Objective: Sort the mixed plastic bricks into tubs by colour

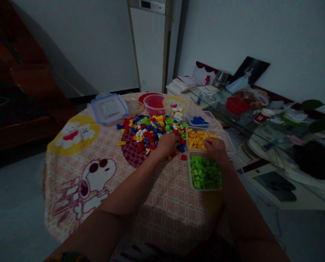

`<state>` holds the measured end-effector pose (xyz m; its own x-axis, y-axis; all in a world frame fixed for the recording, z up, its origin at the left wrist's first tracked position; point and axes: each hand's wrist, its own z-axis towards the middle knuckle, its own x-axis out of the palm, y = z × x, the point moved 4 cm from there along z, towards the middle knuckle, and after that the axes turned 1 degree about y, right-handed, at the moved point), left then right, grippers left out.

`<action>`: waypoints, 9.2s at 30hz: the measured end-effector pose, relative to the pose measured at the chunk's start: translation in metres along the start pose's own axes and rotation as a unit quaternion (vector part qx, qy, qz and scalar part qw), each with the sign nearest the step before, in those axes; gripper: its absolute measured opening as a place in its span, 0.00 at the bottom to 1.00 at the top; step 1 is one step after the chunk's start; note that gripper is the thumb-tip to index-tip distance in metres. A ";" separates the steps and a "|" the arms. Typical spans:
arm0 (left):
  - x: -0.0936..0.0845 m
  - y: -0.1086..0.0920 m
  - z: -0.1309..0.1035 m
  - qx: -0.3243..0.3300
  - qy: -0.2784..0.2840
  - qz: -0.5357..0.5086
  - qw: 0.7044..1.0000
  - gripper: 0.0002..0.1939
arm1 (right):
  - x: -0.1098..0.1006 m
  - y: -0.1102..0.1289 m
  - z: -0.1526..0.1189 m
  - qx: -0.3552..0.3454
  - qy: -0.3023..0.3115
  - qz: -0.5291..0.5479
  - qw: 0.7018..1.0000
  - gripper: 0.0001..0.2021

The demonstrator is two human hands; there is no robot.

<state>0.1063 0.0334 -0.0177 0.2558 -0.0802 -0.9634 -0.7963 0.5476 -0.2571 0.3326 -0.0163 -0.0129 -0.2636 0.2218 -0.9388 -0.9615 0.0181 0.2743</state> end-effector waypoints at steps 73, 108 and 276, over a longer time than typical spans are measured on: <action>0.001 0.006 -0.001 -0.068 0.000 0.058 0.996 0.13 | 0.003 0.001 0.000 0.005 0.005 -0.012 1.000 0.14; -0.026 0.027 -0.003 -0.087 -0.094 -0.122 0.984 0.10 | 0.003 -0.001 0.001 -0.016 -0.001 -0.010 1.000 0.14; 0.000 -0.002 0.005 0.093 -0.080 -0.180 0.976 0.17 | -0.001 0.007 -0.003 -0.110 0.023 0.067 0.991 0.13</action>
<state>0.1112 0.0366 -0.0165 0.5942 -0.1729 -0.7855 -0.5297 0.6508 -0.5439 0.3258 -0.0193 -0.0103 -0.3893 0.1625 -0.9067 -0.9096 -0.2231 0.3506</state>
